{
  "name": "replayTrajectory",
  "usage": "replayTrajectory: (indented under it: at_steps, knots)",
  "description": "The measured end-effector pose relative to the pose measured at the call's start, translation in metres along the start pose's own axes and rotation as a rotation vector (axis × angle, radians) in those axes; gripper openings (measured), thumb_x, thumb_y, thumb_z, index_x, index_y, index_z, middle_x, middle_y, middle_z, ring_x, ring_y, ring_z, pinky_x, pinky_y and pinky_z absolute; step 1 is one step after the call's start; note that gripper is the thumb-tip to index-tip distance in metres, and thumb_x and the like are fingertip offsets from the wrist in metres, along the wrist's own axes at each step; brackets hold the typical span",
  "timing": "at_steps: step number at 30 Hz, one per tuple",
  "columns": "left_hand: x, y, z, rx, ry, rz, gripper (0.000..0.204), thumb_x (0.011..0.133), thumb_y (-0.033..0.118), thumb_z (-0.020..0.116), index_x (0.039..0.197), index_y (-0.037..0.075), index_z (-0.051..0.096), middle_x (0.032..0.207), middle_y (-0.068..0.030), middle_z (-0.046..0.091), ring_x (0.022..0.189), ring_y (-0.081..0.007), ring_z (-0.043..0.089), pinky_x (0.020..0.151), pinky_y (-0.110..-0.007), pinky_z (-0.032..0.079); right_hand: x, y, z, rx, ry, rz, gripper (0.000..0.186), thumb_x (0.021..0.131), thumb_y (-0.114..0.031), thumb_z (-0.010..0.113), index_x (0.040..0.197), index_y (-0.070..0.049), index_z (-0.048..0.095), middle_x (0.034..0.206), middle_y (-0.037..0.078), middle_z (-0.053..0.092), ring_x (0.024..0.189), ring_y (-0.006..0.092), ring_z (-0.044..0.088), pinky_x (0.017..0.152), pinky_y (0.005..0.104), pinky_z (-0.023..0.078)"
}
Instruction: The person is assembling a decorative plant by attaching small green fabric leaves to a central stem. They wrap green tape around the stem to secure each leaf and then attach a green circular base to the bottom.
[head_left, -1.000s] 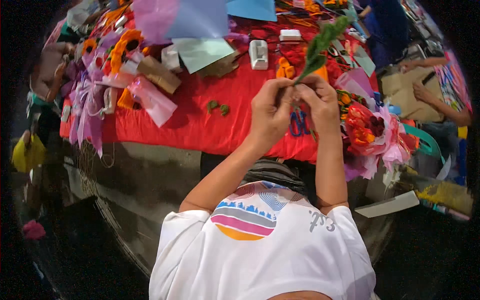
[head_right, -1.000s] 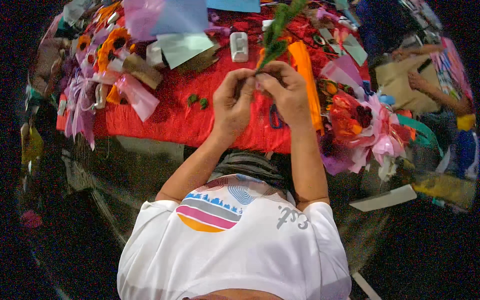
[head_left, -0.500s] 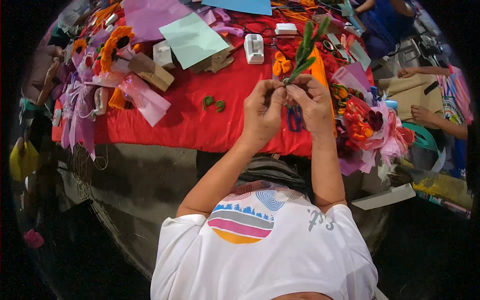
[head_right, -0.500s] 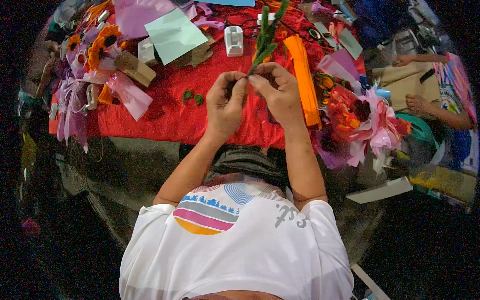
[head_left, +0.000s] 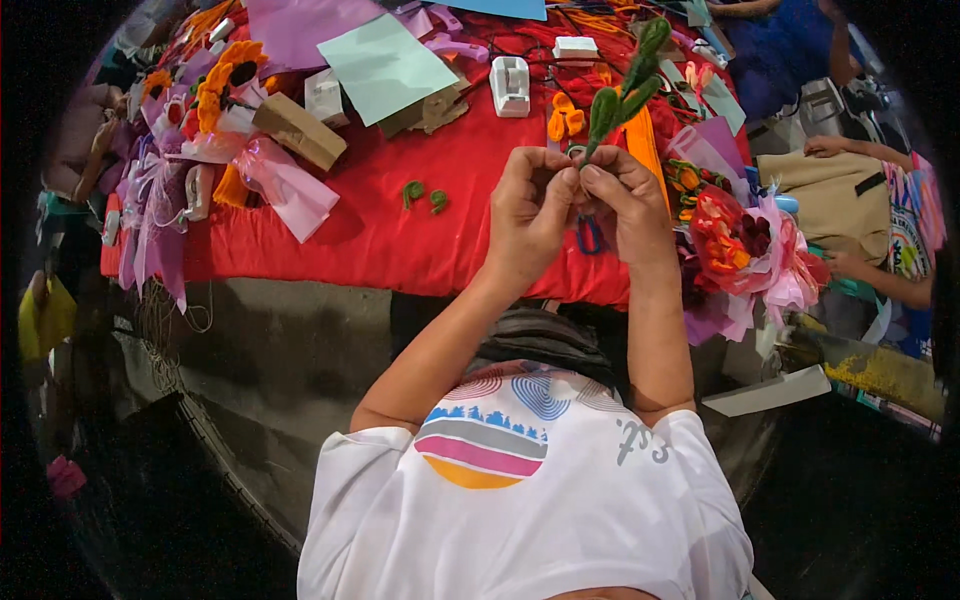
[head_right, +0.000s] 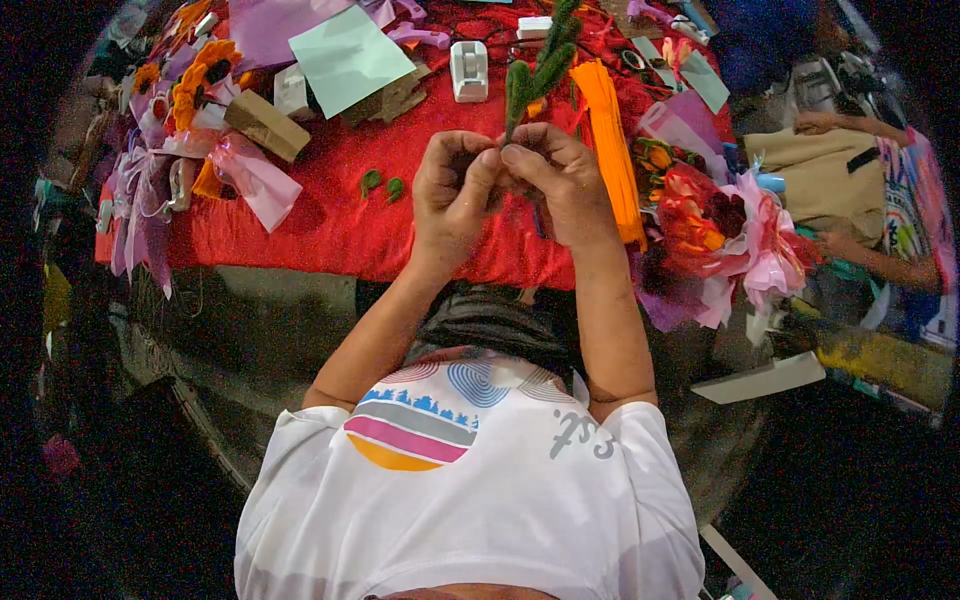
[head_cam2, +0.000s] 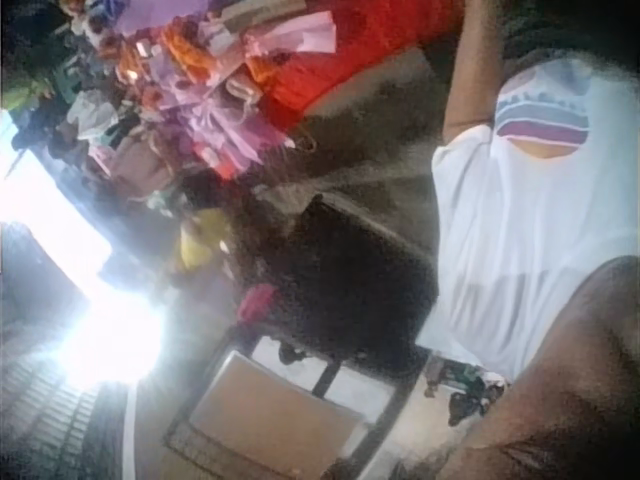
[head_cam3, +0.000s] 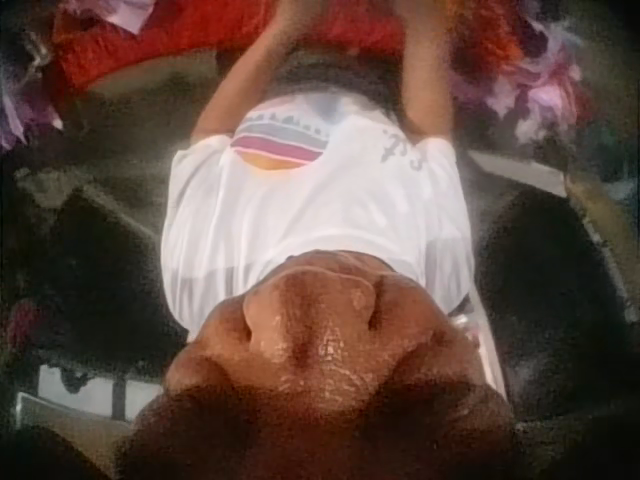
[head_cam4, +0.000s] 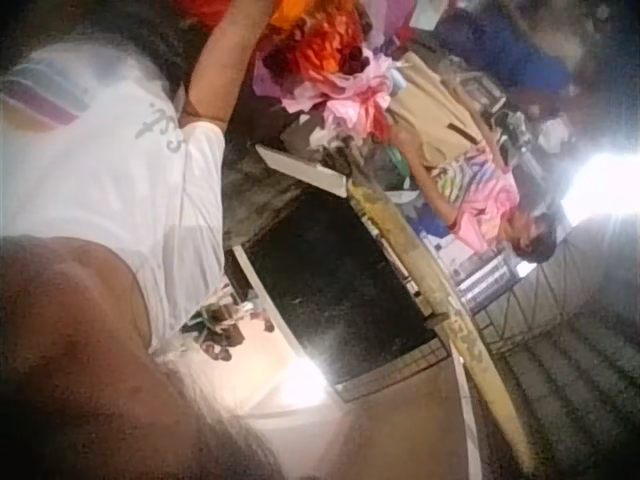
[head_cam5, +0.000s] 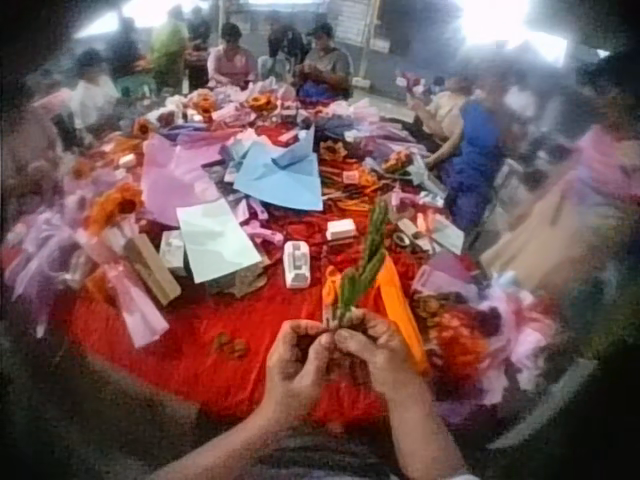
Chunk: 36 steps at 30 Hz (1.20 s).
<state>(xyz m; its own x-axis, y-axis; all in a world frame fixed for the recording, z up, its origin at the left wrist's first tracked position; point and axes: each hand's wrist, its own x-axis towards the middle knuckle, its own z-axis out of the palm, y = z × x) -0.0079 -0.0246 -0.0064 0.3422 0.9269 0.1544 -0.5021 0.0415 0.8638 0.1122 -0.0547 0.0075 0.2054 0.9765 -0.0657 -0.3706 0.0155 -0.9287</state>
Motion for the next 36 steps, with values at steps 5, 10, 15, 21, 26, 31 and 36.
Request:
replayTrajectory:
  at_steps: [5,10,15,21,26,31,36]
  knots:
    - [-0.002,-0.008,-0.004,0.046,-0.010,0.032,0.012,0.087,0.008,0.051,0.096,0.002,0.045,0.076,-0.0018,0.054,0.058,-0.0040,0.049,0.049,-0.018,0.040,-0.001,-0.001,0.005,-0.174,0.078,-0.035,0.007,0.080,-0.010,0.059,0.085,-0.005,0.057,0.074,-0.001,0.057,0.065,0.0045,0.051,0.057,0.0184,0.040]
    - [-0.001,-0.013,-0.006,0.295,-0.009,0.172,0.009,0.085,0.004,0.053,0.093,0.000,0.051,0.078,-0.0024,0.056,0.060,-0.0049,0.049,0.051,-0.018,0.040,0.003,0.000,0.012,-0.186,0.162,-0.131,0.007,0.079,-0.008,0.060,0.083,-0.003,0.057,0.075,-0.001,0.058,0.067,0.0047,0.053,0.059,0.0178,0.041]
    - [-0.003,-0.007,-0.010,0.185,0.028,0.020,0.008,0.086,0.006,0.053,0.092,0.001,0.054,0.078,-0.0007,0.058,0.063,-0.0035,0.051,0.050,-0.017,0.040,0.005,0.003,0.013,-0.126,0.121,-0.110,0.012,0.079,-0.005,0.060,0.089,-0.001,0.059,0.079,0.001,0.060,0.073,0.0060,0.055,0.066,0.0188,0.044]
    - [0.000,-0.007,-0.004,0.136,0.069,0.007,0.009,0.086,0.008,0.053,0.093,0.002,0.054,0.075,0.0015,0.057,0.059,-0.0022,0.047,0.048,-0.015,0.037,0.005,-0.005,0.008,-0.173,0.118,-0.121,0.012,0.079,-0.006,0.060,0.090,-0.001,0.060,0.078,0.001,0.060,0.070,0.0065,0.055,0.064,0.0198,0.044]
    - [-0.002,-0.001,-0.003,0.180,0.027,-0.029,0.010,0.088,0.010,0.050,0.093,0.003,0.053,0.071,0.0035,0.052,0.056,-0.0012,0.044,0.047,-0.015,0.034,0.004,-0.009,0.009,-0.201,0.109,-0.099,0.011,0.079,-0.007,0.060,0.089,-0.001,0.060,0.077,0.002,0.060,0.069,0.0068,0.055,0.063,0.0205,0.045]
    - [-0.002,-0.004,-0.004,0.193,0.019,0.031,0.010,0.089,0.010,0.048,0.094,0.003,0.052,0.070,0.0033,0.051,0.053,-0.0009,0.040,0.045,-0.016,0.032,0.006,-0.003,0.007,-0.124,0.063,-0.092,0.012,0.080,-0.008,0.060,0.089,0.000,0.059,0.079,0.002,0.060,0.069,0.0072,0.056,0.062,0.0208,0.046]
    - [0.001,-0.002,-0.007,0.160,-0.026,0.001,0.011,0.090,0.011,0.045,0.095,0.003,0.051,0.069,0.0032,0.050,0.051,-0.0011,0.038,0.044,-0.016,0.030,0.010,0.001,0.003,-0.120,0.019,-0.094,0.013,0.080,-0.009,0.060,0.090,-0.001,0.060,0.080,0.002,0.060,0.068,0.0074,0.056,0.062,0.0212,0.046]
